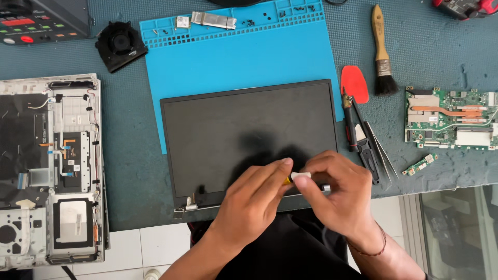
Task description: The person applies adhesive from a yellow tube onto the bottom edge of a laptop screen using a metal tool. They then use tweezers to carefully place and adjust a small metal bracket onto the adhesive. The person repeats the process of applying adhesive and positioning components along the screen's edge.
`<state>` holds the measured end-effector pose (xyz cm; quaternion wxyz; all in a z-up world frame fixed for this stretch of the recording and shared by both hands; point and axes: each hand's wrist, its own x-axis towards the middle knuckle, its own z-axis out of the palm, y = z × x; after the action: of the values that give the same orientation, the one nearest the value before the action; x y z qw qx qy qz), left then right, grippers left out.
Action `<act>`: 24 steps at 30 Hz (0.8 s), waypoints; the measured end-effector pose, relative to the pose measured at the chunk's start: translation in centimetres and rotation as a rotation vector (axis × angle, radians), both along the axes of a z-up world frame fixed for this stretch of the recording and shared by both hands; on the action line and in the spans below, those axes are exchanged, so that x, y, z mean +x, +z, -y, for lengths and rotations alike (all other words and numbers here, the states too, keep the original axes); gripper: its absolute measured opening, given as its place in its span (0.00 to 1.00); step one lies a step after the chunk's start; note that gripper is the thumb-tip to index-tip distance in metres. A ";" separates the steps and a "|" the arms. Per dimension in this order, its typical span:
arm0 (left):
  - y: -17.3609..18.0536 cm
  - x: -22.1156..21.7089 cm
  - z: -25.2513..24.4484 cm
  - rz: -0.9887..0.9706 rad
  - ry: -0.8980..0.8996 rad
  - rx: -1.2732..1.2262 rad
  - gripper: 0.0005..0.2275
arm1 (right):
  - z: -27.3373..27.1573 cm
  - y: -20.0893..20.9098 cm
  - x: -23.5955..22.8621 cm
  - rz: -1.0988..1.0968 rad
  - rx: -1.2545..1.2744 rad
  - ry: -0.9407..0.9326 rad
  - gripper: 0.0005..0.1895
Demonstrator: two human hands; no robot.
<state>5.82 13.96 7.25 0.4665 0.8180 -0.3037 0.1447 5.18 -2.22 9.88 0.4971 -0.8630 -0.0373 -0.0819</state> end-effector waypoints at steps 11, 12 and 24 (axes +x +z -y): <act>1.2 0.0 -1.2 -0.459 -0.140 -0.089 0.09 | 1.8 0.7 1.3 -0.044 0.084 0.269 0.09; 1.4 0.1 -1.1 -0.365 -0.170 -0.056 0.09 | 1.8 0.4 1.3 -0.103 0.059 0.218 0.21; 3.7 1.3 -3.6 -1.318 -0.427 -0.208 0.16 | 3.6 0.8 2.2 0.141 0.213 0.483 0.05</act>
<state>7.09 17.53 10.98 0.6474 0.6089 -0.0960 -0.4482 7.40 -5.84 10.67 0.5862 -0.7642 -0.2680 -0.0243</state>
